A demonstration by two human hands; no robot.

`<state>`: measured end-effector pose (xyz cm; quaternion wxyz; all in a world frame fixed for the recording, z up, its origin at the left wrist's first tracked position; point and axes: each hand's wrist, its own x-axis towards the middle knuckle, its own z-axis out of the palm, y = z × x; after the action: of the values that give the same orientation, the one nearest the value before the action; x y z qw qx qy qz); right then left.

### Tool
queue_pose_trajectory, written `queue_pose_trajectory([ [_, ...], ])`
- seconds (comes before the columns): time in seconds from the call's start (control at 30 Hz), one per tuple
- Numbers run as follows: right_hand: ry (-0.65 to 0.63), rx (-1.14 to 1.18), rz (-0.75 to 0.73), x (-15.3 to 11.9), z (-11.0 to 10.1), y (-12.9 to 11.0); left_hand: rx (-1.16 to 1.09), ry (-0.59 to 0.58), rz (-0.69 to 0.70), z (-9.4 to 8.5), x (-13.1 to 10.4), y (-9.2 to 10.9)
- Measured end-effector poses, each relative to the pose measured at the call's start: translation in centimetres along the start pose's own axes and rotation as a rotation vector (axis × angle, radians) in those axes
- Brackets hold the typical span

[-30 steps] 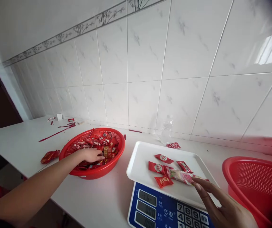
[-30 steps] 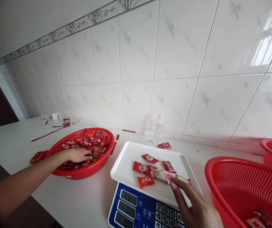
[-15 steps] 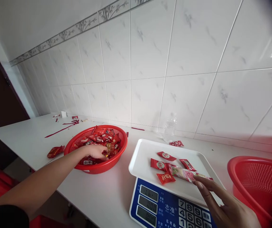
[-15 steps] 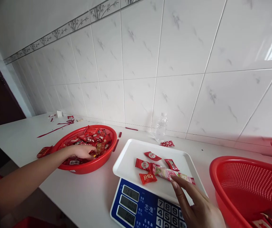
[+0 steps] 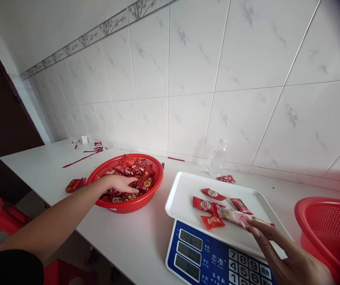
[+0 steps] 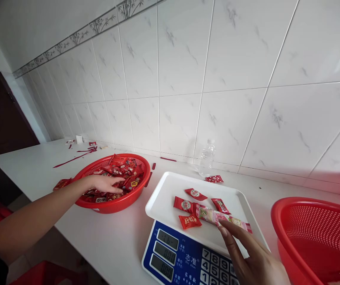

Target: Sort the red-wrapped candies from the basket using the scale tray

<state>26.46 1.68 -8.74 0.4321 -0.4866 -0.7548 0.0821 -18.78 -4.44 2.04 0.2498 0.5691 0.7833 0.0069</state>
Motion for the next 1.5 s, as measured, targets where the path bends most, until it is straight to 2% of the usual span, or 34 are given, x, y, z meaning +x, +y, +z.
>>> queue_pose_trajectory([
  [0.1, -0.021, 0.008, -0.02, 0.3, -0.1, 0.4, 0.044, -0.057, 0.006, 0.6, -0.2, -0.1],
  [0.27, 0.018, 0.031, -0.038, 0.6, -0.3, -0.6, 0.044, -0.086, 0.023, 1.3, -0.1, 0.0],
  [0.37, 0.011, 0.042, -0.054, 0.7, -0.4, -0.8, -0.015, -0.044, 0.036, 1.8, 0.3, -0.4],
  [0.5, -0.028, 0.028, -0.079, 0.7, -0.3, 0.2, -0.133, 0.057, 0.065, 2.2, 1.0, -1.1],
  [0.63, -0.021, 0.028, -0.082, 0.6, -0.2, 0.6, -0.233, 0.168, 0.078, 1.0, 1.5, -1.3],
  [0.77, 0.009, 0.031, -0.072, 0.5, -0.3, -0.2, -0.347, 0.271, 0.086, -0.7, 1.2, -0.8],
  [0.87, 0.032, 0.048, -0.069, 0.5, -0.4, -0.6, -0.441, 0.286, 0.086, -1.4, 1.0, -0.4],
  [1.0, -0.027, 0.063, -0.093, 0.6, -0.5, -0.4, -0.562, 0.286, 0.091, -1.6, 0.9, 0.6],
  [1.17, 0.055, 0.062, -0.07, 0.4, -0.6, -1.4, -0.679, 0.308, 0.164, -1.5, 0.8, 3.0],
  [1.3, 0.106, 0.043, -0.035, 0.4, -1.0, -2.8, -0.736, 0.279, 0.255, -0.8, 1.3, 6.6],
  [1.5, 0.137, 0.054, 0.01, 0.9, -1.4, -3.4, -0.713, 0.021, 0.438, 2.4, 1.8, 14.7],
])
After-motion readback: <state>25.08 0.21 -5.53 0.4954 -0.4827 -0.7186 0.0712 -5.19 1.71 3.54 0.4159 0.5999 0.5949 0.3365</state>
